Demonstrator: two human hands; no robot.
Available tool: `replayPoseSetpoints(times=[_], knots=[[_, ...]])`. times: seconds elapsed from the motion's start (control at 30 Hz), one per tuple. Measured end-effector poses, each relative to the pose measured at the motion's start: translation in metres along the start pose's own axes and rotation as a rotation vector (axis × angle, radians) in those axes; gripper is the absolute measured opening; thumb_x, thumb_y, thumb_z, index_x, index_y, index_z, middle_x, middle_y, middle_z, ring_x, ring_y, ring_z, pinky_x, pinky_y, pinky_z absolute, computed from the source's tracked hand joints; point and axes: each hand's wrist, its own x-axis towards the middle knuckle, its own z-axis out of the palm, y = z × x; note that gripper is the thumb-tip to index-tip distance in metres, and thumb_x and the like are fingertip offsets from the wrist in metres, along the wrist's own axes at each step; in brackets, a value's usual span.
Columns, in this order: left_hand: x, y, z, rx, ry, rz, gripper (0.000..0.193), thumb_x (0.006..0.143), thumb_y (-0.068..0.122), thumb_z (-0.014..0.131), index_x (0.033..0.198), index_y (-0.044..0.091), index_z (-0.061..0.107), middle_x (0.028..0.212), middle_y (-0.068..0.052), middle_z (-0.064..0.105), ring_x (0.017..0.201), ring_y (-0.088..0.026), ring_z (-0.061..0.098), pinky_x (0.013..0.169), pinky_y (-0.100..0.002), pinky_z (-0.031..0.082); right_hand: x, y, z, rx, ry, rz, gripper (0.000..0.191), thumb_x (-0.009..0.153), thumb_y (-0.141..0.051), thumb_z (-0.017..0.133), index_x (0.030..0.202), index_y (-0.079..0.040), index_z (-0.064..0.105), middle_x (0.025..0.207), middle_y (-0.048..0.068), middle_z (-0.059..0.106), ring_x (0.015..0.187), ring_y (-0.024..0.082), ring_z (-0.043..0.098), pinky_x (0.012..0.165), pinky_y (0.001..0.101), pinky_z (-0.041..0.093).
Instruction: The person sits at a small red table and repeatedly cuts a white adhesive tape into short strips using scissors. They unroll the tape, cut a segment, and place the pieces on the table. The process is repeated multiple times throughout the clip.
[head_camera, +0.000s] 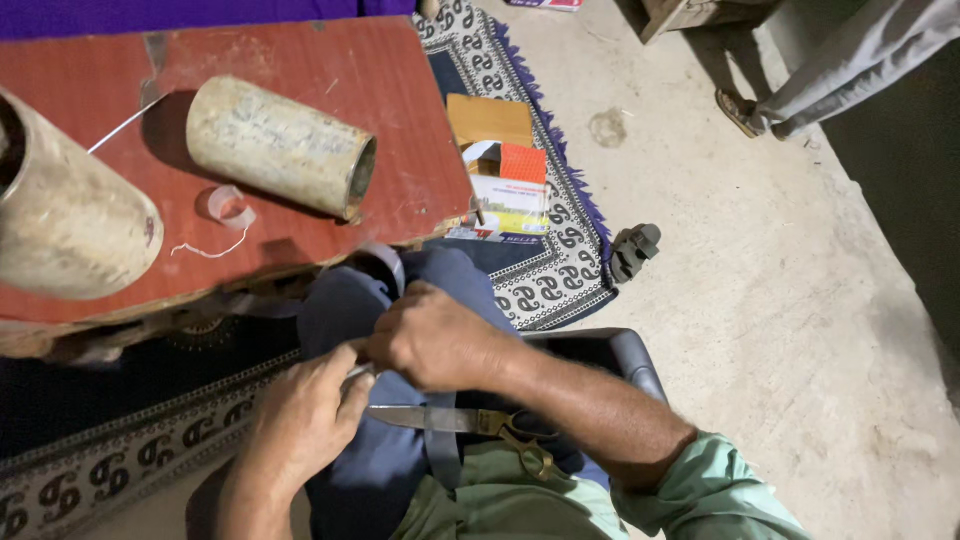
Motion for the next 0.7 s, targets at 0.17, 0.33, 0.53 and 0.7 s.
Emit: replayPoseSetpoints(times=[0.17, 0.33, 0.53, 0.7], knots=[[0.002, -0.003, 0.003, -0.109, -0.105, -0.034, 0.018, 0.087, 0.021, 0.061, 0.100, 0.009, 0.065, 0.087, -0.018, 0.073, 0.087, -0.043, 0.068, 0.073, -0.053, 0.053, 0.002, -0.020, -0.014, -0.176, -0.079, -0.058, 0.016, 0.082, -0.024, 0.065, 0.079, -0.010, 0.071, 0.074, 0.004, 0.065, 0.080, 0.025, 0.068, 0.078, 0.0431, 0.050], [0.007, -0.001, 0.012, -0.108, -0.019, -0.089, 0.021, 0.090, 0.027, 0.058, 0.092, 0.008, 0.068, 0.088, -0.020, 0.073, 0.088, -0.043, 0.067, 0.073, -0.053, 0.053, 0.004, -0.024, -0.020, -0.322, -0.063, -0.063, 0.017, 0.082, -0.025, 0.064, 0.076, -0.010, 0.070, 0.075, 0.003, 0.064, 0.078, 0.024, 0.066, 0.076, 0.0402, 0.049], [0.009, 0.001, 0.024, -0.017, 0.040, -0.109, 0.025, 0.090, 0.029, 0.057, 0.089, 0.006, 0.068, 0.088, -0.020, 0.072, 0.086, -0.044, 0.068, 0.075, -0.054, 0.053, 0.007, -0.019, -0.028, -0.294, -0.040, -0.027, 0.016, 0.084, -0.024, 0.063, 0.079, -0.011, 0.070, 0.075, 0.002, 0.064, 0.079, 0.023, 0.066, 0.076, 0.0397, 0.047], [0.011, -0.006, 0.031, -0.061, 0.098, -0.046, 0.026, 0.089, 0.027, 0.056, 0.090, 0.005, 0.070, 0.087, -0.021, 0.071, 0.083, -0.044, 0.068, 0.072, -0.054, 0.053, 0.000, -0.017, -0.035, -0.223, 0.126, -0.010, 0.018, 0.083, -0.023, 0.062, 0.095, -0.011, 0.070, 0.095, 0.008, 0.066, 0.097, 0.028, 0.066, 0.086, 0.0435, 0.049]])
